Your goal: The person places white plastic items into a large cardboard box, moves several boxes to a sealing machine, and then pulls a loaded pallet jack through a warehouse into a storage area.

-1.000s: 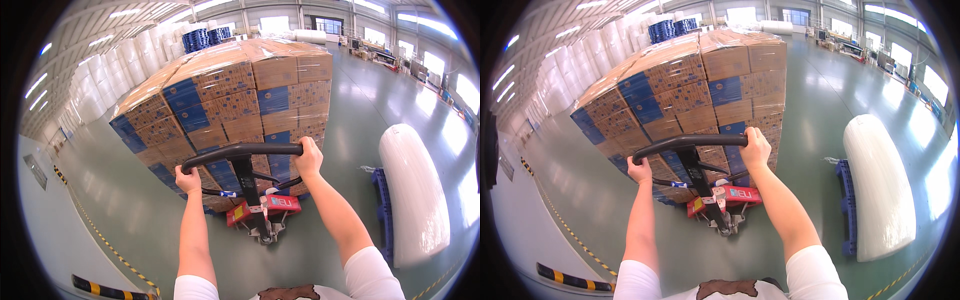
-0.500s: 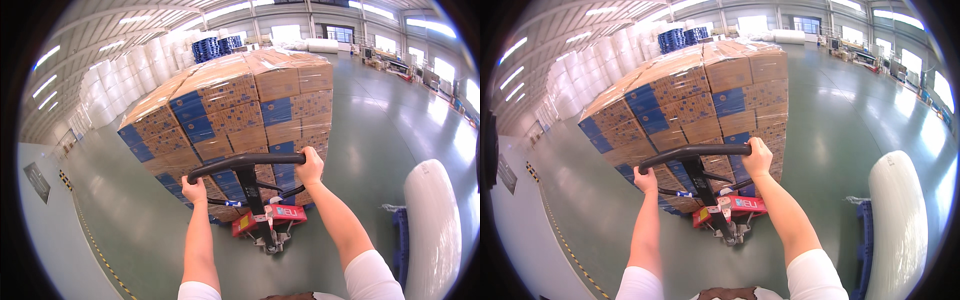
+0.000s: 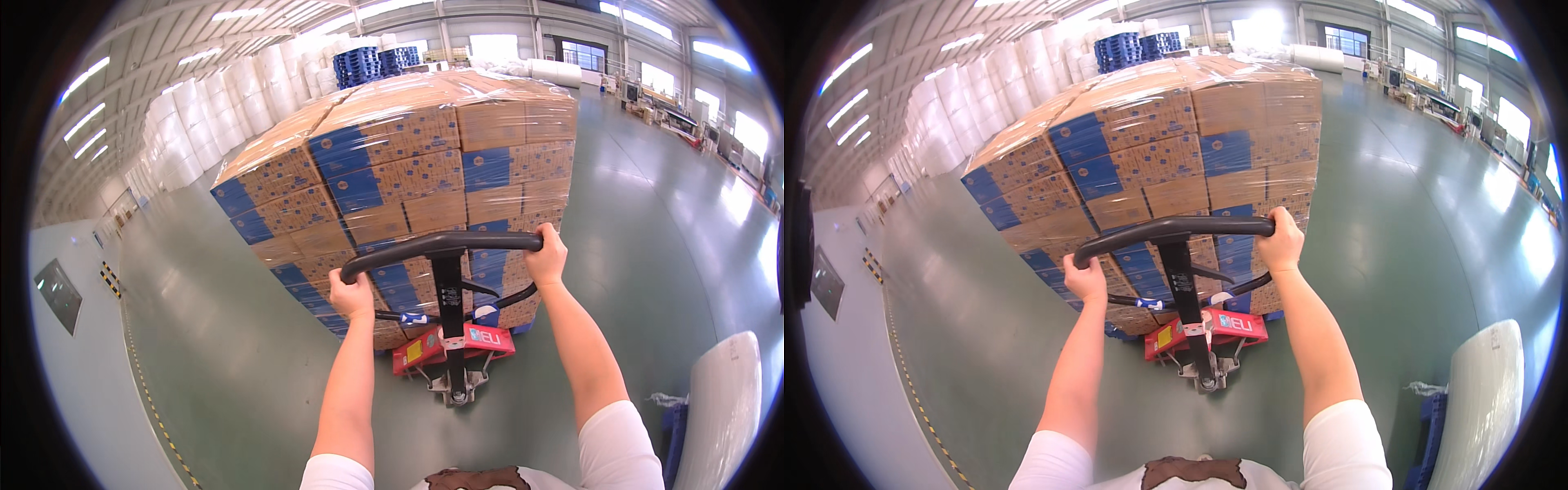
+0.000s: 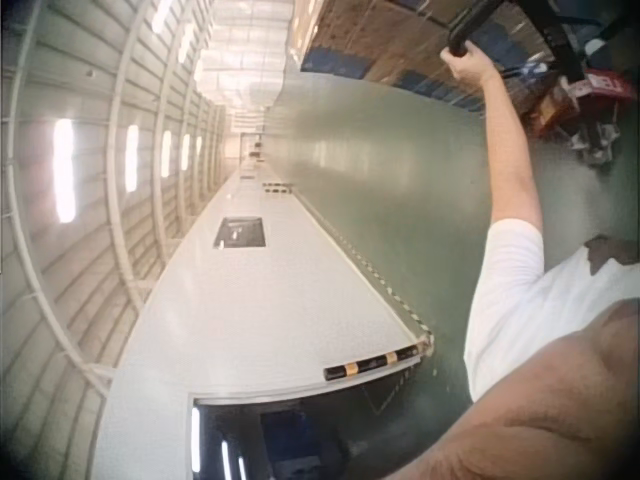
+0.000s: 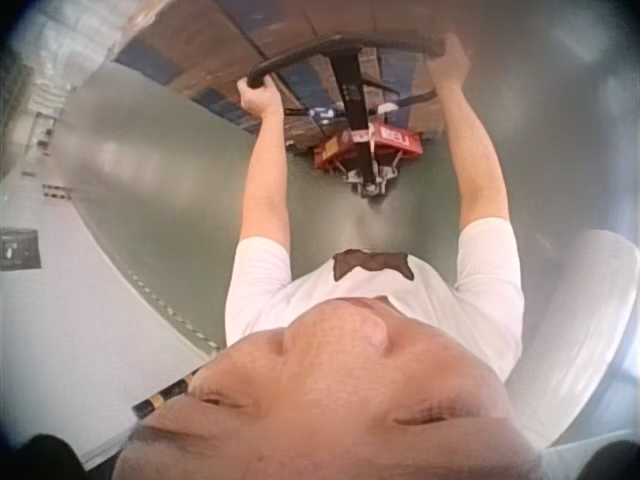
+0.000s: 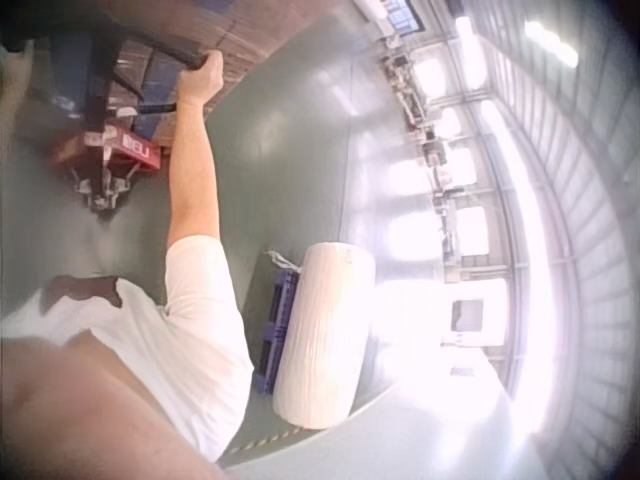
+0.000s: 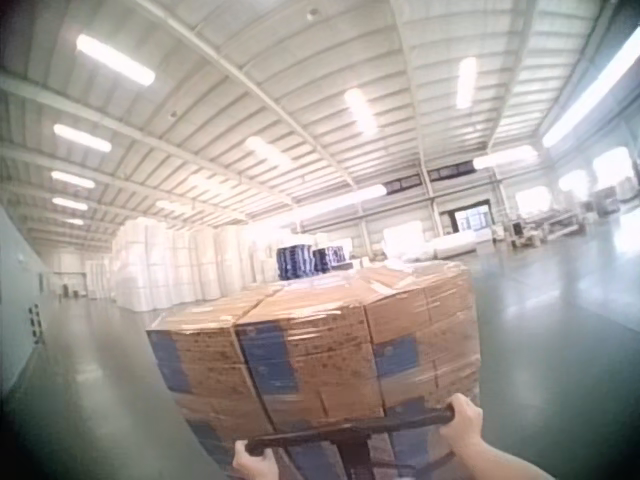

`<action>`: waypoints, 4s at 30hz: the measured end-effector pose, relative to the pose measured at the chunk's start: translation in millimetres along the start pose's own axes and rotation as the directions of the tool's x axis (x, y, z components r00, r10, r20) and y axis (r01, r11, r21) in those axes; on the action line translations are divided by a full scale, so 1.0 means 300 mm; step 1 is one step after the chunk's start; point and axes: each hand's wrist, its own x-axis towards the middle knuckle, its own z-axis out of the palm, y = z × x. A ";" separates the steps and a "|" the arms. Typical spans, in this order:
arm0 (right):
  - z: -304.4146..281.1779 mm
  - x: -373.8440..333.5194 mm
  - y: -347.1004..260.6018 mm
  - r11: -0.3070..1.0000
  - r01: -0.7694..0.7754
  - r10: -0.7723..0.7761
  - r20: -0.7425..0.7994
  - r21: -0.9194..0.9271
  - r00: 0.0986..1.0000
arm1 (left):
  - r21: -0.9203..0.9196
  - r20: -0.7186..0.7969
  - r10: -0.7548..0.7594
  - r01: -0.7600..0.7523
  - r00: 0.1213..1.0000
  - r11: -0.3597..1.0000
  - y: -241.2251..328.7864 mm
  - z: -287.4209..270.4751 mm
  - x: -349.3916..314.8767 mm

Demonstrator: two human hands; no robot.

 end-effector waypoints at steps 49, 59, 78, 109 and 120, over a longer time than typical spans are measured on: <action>0.059 0.028 0.043 0.972 -0.181 0.145 0.225 0.152 0.964 | -0.184 0.046 -0.086 0.093 0.995 0.978 -0.022 0.000 0.010; 0.052 0.050 0.047 0.962 -0.147 0.075 0.295 0.230 0.953 | 0.024 -0.054 -0.084 0.085 0.995 0.996 0.021 0.014 0.005; 0.070 0.028 0.055 0.981 -0.155 0.132 0.182 0.117 0.974 | -0.149 0.070 -0.080 0.090 0.994 0.985 -0.047 0.020 0.005; 0.063 0.044 0.058 0.981 -0.180 0.163 0.197 0.071 0.967 | -0.165 0.098 -0.090 0.105 0.991 0.981 0.041 0.008 0.000; 0.063 0.045 0.035 0.968 -0.211 0.165 0.291 0.136 0.942 | -0.167 0.096 -0.088 0.103 0.991 0.980 -0.035 0.006 0.013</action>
